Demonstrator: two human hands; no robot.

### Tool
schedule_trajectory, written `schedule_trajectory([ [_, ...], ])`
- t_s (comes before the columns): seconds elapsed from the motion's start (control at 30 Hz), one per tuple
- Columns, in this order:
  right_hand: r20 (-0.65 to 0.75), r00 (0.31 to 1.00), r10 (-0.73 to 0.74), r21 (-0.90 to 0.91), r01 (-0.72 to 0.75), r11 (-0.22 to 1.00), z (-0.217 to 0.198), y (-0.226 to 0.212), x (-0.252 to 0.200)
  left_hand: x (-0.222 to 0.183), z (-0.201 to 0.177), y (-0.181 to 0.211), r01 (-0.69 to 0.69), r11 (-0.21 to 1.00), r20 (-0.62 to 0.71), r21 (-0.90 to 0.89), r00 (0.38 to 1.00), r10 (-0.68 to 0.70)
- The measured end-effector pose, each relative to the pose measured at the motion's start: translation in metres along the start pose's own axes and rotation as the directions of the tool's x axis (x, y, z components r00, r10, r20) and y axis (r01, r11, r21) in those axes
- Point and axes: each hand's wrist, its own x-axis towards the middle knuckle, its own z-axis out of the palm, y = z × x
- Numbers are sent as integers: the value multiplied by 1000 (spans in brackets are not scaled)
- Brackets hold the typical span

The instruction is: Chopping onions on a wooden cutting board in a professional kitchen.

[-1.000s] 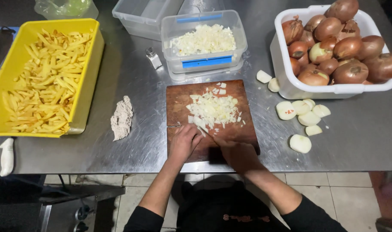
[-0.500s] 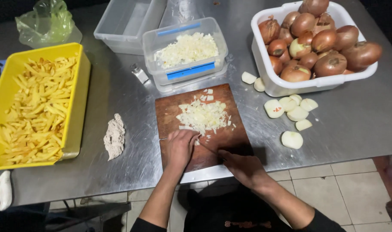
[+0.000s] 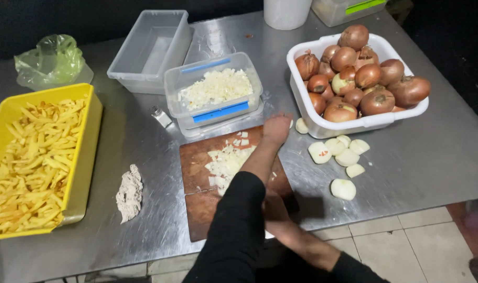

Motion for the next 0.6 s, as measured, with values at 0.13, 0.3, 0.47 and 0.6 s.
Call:
schedule_trajectory([
  [0.13,29,1000,0,-159,4,987,-2,18,14,-102,-87,-5,-58,980,-206,-190,978,18],
  [0.3,58,998,-23,-627,55,777,-12,25,37,-274,-122,-20,30,737,-356,-676,862,-362],
  [0.47,131,991,32,-569,49,821,-19,-11,17,-341,-89,-45,255,854,-273,-455,872,-406],
  [0.6,269,963,13,-574,149,806,-20,-57,12,-347,-119,-61,32,981,-272,-194,959,-85],
])
